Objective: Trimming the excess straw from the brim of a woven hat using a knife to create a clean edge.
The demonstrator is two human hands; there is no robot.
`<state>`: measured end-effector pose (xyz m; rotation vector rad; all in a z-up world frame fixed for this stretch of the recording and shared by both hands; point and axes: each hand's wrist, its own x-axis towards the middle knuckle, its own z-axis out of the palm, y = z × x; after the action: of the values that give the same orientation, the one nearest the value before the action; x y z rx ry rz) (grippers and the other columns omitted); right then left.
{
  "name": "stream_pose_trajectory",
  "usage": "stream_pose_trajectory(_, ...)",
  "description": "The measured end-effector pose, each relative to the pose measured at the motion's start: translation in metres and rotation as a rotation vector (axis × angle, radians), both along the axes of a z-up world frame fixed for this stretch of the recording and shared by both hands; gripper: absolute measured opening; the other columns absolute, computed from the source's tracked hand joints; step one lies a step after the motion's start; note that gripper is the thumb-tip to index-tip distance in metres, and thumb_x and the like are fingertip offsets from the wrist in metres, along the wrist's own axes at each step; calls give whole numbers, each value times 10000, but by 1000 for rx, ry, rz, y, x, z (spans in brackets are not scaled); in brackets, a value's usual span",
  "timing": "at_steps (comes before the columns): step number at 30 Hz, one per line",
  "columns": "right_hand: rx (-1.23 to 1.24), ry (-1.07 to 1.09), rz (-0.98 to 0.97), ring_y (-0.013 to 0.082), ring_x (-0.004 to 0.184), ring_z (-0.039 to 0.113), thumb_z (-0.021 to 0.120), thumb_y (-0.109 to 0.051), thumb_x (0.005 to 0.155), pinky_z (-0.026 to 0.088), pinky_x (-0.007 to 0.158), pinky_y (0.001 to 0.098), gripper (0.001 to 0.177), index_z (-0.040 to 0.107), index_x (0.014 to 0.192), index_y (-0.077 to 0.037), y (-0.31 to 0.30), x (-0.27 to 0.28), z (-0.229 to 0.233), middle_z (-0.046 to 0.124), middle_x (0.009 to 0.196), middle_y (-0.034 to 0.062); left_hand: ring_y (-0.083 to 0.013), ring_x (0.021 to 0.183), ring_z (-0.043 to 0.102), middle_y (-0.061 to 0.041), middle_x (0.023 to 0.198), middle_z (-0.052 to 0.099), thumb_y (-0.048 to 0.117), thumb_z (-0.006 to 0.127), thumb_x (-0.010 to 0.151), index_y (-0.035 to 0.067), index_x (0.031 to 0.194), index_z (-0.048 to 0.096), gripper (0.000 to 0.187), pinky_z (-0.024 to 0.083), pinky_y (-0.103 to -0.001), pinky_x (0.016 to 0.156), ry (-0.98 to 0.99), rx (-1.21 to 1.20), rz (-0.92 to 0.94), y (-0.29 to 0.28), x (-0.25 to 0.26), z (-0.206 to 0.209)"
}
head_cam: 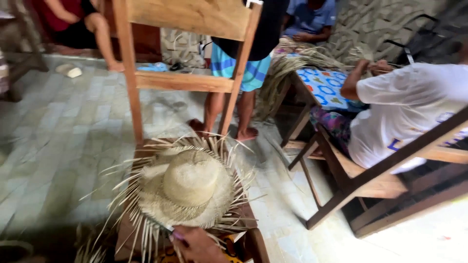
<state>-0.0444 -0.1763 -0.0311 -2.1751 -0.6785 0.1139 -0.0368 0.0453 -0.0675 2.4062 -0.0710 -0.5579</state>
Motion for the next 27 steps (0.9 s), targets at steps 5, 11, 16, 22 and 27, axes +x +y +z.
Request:
stream_pose_trajectory(5,-38,-366,-305,158,387,458,533,-246,816,385,389,347,90,575,872,-189,-29,7,-47,510,488,43,-140,1049,569,43,1145,588,572,389,721,233,1191,492,589,434,-285,882,162,-84,225,-10,-23,-15)
stream_pose_trajectory(11,440,282,-484,53,328,315,459,-137,882,252,294,176,116,518,795,-88,-31,-24,67,405,449,-37,-188,965,597,-47,988,632,290,518,766,108,980,585,289,462,-295,770,-92,-333,431,-26,-21,3)
stream_pose_trajectory(16,438,211,-505,138,213,426,502,-39,792,323,210,221,189,552,945,59,-45,-19,42,512,472,117,-266,866,609,-59,874,647,338,547,704,168,942,622,302,480,-394,749,-135,-196,542,-35,-11,-36)
stream_pose_trajectory(22,268,135,-324,113,270,475,493,-74,821,377,262,208,252,540,1027,63,-52,-12,0,547,520,101,-326,900,590,-87,904,632,351,539,756,115,979,587,329,467,-445,736,-45,-187,603,-48,-20,26)
stream_pose_trajectory(27,-23,-90,-243,233,472,594,529,-23,800,447,412,281,291,532,1087,23,-27,-27,1,597,652,176,-341,951,564,-131,961,605,362,557,755,90,1073,524,419,469,-460,761,-34,-249,595,-51,-21,23)
